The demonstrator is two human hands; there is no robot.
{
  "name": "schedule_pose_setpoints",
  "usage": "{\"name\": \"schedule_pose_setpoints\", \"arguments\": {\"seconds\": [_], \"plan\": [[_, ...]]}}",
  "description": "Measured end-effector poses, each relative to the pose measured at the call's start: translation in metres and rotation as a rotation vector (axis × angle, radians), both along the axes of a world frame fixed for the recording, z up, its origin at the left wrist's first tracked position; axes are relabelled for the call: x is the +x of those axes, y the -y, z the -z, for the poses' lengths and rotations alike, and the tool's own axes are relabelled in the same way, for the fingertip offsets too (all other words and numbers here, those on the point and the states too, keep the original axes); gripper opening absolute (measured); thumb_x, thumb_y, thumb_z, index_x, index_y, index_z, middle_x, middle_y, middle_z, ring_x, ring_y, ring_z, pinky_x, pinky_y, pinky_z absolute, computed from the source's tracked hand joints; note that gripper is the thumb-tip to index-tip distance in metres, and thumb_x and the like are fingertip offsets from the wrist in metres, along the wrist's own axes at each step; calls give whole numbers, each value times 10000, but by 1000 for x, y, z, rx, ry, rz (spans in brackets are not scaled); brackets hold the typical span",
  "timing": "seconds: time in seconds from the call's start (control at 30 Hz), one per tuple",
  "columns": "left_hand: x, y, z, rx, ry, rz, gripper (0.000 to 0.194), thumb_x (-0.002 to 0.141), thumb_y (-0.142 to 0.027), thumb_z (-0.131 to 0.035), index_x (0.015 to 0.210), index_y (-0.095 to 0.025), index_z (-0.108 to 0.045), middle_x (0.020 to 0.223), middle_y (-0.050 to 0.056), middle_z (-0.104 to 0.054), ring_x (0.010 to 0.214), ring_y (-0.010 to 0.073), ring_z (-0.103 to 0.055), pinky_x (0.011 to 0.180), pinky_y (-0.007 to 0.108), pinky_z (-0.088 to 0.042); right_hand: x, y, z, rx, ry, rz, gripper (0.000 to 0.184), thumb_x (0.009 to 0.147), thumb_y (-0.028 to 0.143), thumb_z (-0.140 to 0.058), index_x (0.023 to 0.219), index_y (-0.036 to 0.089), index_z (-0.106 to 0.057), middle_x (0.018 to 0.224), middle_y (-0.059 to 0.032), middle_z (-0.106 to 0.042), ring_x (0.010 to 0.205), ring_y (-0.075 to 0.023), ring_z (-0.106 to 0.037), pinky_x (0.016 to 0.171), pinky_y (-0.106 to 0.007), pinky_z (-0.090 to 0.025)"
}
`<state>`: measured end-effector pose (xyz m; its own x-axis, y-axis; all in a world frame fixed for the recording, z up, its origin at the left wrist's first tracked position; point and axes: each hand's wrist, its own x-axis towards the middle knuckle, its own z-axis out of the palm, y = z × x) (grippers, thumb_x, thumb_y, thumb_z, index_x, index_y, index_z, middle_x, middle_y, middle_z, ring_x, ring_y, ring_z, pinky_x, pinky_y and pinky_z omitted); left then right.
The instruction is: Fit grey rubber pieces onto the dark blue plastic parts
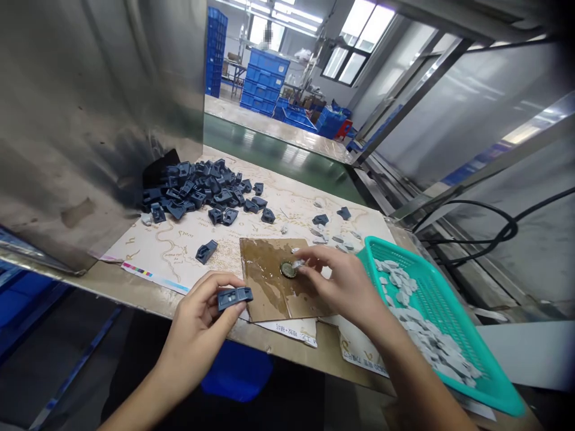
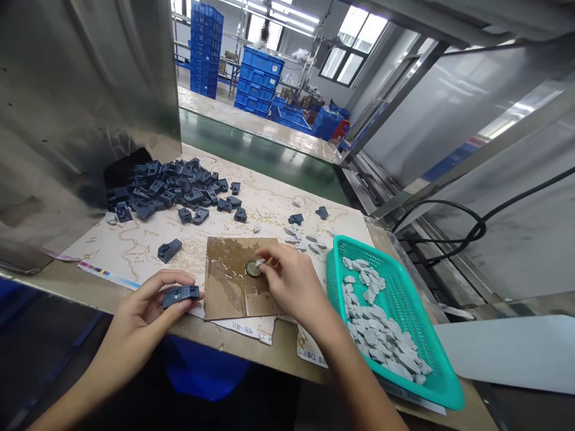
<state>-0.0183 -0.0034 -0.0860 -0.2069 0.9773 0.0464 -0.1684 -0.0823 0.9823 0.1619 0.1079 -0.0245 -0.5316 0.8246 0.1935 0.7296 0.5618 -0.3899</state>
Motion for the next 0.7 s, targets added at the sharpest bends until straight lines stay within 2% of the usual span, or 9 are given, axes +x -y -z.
{"name": "schedule_pose_setpoints", "arguments": {"seconds": [0.2, 0.4, 0.7], "plan": [[-1, -1, 12, 40, -39, -23, 110, 789, -165, -543, 890, -197, -572, 918, 12, -524, 894, 124, -550, 759, 170, -475, -5, -3, 13, 85, 38, -24, 204, 721, 10, -539, 868, 151, -543, 827, -54, -598, 761, -202, -552, 666, -308, -433], [-1, -1, 11, 41, -43, -25, 103, 780, -174, -552, 873, -186, -595, 920, 35, -528, 914, 160, -541, 747, 207, -491, -5, -6, 17, 69, 53, -13, 172, 736, 40, -497, 850, 169, -508, 815, -53, -582, 747, -203, -538, 655, -309, -421], [-2, 0, 7, 19, -56, -26, 116, 783, -154, -541, 879, -200, -585, 913, 16, -531, 895, 136, -547, 753, 183, -476, -5, -5, 19, 90, 32, -29, 182, 733, 39, -492, 854, 174, -496, 819, -43, -576, 752, -196, -532, 653, -294, -409]]}}
